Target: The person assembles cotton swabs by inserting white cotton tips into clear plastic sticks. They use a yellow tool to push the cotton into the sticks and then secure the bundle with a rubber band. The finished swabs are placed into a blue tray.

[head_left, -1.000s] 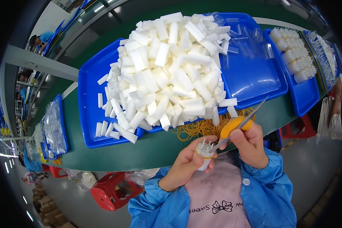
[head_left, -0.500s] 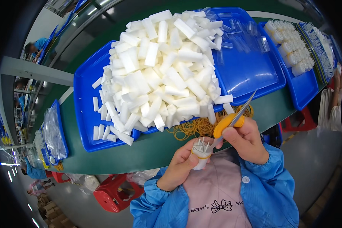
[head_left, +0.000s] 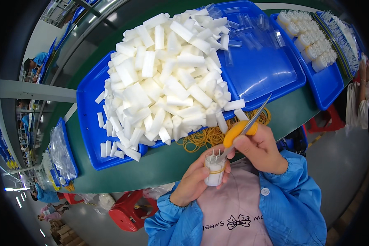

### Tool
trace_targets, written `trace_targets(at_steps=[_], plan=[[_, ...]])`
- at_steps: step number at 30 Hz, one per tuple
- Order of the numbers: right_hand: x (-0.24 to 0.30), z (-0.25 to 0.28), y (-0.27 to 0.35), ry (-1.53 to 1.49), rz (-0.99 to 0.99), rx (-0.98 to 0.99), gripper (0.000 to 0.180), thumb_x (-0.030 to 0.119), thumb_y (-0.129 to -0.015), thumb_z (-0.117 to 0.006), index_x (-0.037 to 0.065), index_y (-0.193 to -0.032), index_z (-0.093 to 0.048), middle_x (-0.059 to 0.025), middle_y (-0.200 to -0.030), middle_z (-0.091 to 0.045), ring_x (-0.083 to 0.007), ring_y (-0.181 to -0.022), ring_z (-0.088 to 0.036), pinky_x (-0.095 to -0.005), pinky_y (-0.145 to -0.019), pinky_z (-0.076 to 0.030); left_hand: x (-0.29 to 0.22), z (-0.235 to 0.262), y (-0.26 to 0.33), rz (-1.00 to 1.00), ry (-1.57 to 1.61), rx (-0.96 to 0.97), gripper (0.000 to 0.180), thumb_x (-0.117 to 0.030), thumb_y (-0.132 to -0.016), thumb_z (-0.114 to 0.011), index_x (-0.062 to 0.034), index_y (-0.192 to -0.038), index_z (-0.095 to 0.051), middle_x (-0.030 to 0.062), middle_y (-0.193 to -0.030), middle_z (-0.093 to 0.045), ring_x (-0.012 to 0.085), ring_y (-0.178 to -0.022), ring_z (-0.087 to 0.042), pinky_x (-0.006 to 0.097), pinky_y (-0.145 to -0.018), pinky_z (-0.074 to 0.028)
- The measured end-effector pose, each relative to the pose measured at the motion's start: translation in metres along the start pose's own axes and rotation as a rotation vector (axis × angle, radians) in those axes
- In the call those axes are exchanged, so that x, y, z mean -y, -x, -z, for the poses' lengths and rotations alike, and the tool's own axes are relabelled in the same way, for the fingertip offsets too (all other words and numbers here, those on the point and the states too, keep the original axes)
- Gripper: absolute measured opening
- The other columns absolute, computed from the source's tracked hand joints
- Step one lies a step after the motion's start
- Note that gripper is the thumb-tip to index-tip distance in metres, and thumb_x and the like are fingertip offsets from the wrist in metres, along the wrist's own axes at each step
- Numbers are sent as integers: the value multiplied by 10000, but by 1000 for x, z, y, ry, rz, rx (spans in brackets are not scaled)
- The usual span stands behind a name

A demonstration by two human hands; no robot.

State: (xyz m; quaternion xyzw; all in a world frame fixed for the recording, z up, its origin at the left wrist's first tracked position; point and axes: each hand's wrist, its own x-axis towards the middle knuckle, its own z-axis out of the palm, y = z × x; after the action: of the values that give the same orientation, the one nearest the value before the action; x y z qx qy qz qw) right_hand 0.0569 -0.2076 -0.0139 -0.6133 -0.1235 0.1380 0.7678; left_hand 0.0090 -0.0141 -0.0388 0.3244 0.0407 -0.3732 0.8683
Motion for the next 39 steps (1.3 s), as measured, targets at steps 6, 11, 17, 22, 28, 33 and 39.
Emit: trace_targets(at_steps=[6,11,17,22,28,33,39], plan=[[5,9,0,-49,-84,15,230,190,-961,-507,-31,-1000,-557,-88,-878,-597,-121,-726,-588,-241,-648,-491,1,3,-2,33,39,26,704,-496,-866,-551,-37,-1352,-329,124,-1021,-542,176,-820,-555,255,-612,-441],[4,6,1,-172,-174,94,211,168,-961,-501,-32,-981,-567,-85,-880,-598,-118,-742,-586,-234,-655,-479,0,-2,-1,64,-13,-18,742,-558,-825,-587,-39,-1300,-350,112,-989,-542,155,-783,-541,239,-585,-424],[-1,8,0,21,-49,149,223,173,-962,-494,-36,-982,-570,-86,-875,-606,-117,-747,-589,-234,-666,-479,2,7,0,108,103,51,710,-488,-804,-626,-13,-1260,-362,113,-934,-529,152,-683,-523,233,-507,-390],[0,7,2,-151,-73,54,245,197,-963,-497,-36,-995,-569,-93,-881,-612,-122,-746,-597,-239,-670,-489,3,8,-2,127,205,95,759,-385,-732,-651,9,-1306,-350,120,-927,-522,163,-667,-512,239,-496,-379],[-1,12,1,-170,-140,61,233,183,-967,-488,-33,-1021,-556,-93,-881,-609,-121,-764,-599,-244,-691,-496,2,7,-6,118,165,113,830,-466,-732,-643,12,-1323,-312,118,-841,-497,174,-580,-484,266,-440,-372],[-4,12,1,-237,-175,109,209,168,-965,-494,-26,-1015,-553,-89,-901,-607,-111,-762,-590,-236,-687,-491,6,6,-7,117,262,176,914,-652,-752,-589,10,-1317,-312,91,-778,-525,135,-526,-483,226,-445,-363],[5,11,0,-214,-308,193,179,140,-957,-490,-23,-975,-562,-81,-894,-603,-100,-746,-579,-231,-667,-478,17,12,-1,190,377,200,833,-731,-830,-359,-33,-1286,-351,78,-735,-525,125,-415,-433,224,-412,-355]])
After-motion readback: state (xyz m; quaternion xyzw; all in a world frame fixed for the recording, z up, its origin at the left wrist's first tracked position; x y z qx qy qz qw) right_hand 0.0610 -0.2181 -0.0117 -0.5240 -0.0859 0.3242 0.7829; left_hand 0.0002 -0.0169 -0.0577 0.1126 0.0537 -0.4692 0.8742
